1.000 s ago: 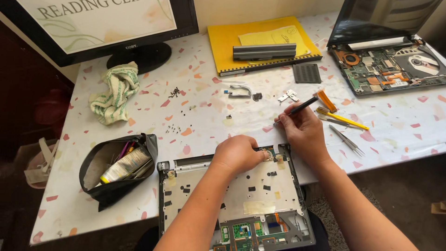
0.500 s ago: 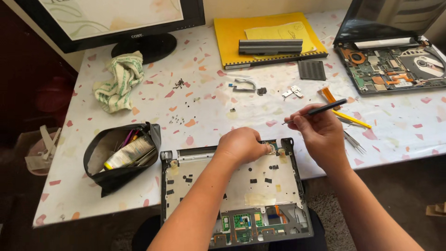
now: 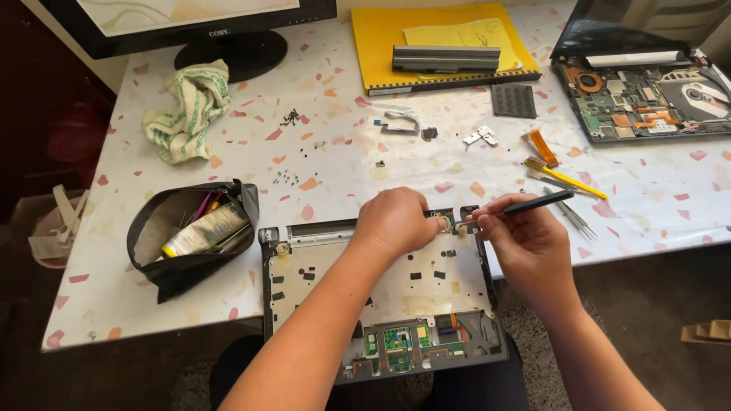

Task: The person removes and handles various internal electronic components from a laptop chassis by hand and using a screwdriver.

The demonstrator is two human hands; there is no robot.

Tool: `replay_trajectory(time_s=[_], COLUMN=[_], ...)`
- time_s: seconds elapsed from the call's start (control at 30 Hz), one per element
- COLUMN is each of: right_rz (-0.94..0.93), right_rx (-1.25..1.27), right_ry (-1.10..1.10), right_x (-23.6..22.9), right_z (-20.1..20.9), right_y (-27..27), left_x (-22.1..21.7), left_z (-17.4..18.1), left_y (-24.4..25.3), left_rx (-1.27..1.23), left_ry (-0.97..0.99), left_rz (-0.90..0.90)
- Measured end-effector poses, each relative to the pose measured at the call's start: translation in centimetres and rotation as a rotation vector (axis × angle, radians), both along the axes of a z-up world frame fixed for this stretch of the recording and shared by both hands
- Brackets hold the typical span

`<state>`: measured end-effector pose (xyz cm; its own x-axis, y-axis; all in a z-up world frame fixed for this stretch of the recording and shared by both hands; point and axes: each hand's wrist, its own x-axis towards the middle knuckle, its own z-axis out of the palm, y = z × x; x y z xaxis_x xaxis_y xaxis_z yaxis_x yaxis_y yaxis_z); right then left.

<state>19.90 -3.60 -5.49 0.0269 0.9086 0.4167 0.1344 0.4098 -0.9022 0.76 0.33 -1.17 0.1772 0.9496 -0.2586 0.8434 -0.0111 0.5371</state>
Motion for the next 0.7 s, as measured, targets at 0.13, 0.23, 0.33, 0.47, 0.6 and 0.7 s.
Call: replay_trajectory(time_s=[0.13,0.23,0.33,0.47,0.6,0.7], right_rz=[0.009,0.004,-0.003,-0.013,-0.013,-0.02], right_rx=[-0.041,-0.05,-0.043,-0.046,-0.057,-0.058], right_ry=[0.051,0.046,0.016,0.001,0.007,0.016], right_x=[-0.5,-0.7,-0.6,-0.9,-0.7,-0.8], right_z=[-0.8,-1.4,-1.9,-1.7,-2.1,-2.1], right_y=[-0.3,-0.2,0.1,-0.1,-0.1,-0.1], left_x=[0.1,0.1,0.1,0.1,0.1,0.1], left_z=[-0.7,-1.0,-1.0,-1.0,-1.1,-1.1], left_y=[0.1,0.0,-0.1,0.0,0.2,0.3], left_rx=[0.075,0.094,0.094,0.073,0.066,0.059], left_ry=[-0.065,-0.08,-0.089,-0.079,-0.079,-0.071], left_rz=[0.041,0.051,0.047,0.034,0.037,0.035])
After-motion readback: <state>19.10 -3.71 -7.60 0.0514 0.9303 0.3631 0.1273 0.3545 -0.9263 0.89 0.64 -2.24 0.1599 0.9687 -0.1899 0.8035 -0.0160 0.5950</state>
